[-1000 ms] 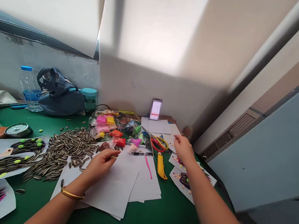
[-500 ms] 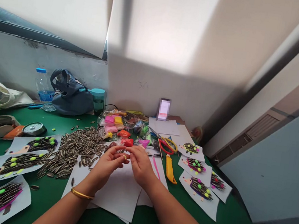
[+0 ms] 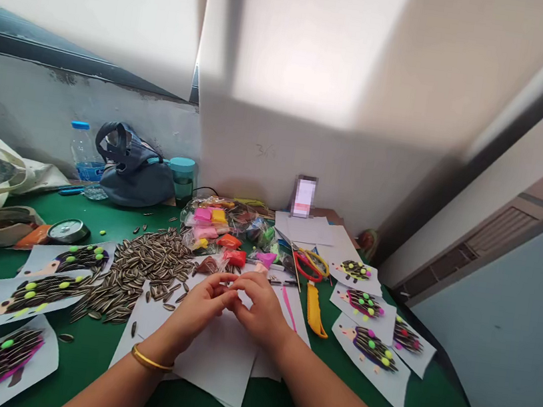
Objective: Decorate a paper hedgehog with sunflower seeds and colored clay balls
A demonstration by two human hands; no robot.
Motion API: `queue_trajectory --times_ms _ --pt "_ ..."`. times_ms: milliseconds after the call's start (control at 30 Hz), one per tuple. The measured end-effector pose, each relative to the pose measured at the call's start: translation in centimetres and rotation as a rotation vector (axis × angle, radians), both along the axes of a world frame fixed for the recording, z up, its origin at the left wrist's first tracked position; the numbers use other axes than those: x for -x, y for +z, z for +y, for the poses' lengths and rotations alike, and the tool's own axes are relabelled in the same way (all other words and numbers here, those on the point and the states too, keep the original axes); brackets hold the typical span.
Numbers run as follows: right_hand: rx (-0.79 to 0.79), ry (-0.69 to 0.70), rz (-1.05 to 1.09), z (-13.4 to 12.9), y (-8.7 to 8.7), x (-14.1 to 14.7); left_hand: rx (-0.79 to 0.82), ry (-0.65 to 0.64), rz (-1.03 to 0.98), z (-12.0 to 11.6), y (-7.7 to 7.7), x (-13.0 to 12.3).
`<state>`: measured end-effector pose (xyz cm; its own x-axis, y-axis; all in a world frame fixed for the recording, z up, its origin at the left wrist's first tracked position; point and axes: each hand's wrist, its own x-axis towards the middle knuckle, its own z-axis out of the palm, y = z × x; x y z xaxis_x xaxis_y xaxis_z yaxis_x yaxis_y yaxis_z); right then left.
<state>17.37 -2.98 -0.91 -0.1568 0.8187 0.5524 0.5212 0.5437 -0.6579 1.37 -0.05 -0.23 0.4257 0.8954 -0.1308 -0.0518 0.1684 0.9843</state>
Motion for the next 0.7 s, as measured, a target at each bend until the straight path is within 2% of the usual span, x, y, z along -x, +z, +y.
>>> queue_trajectory --times_ms 333,467,600,700 --pt "0.009 0.007 -0.062 0.0 -0.2 -0.3 -0.098 0.014 0.105 0.1 -0.5 -0.1" --pt "0.023 -0.075 -0.115 0.5 0.0 -1.4 -0.164 0.028 0.173 0.4 -0.8 0.0" --pt "0.145 -0.292 -0.174 1.3 0.5 -4.2 -0.479 0.019 0.407 0.8 -1.0 0.6" --pt "0.300 -0.423 -0.272 1.7 1.4 -6.7 -0.741 -0.163 0.518 0.8 -0.8 1.0"
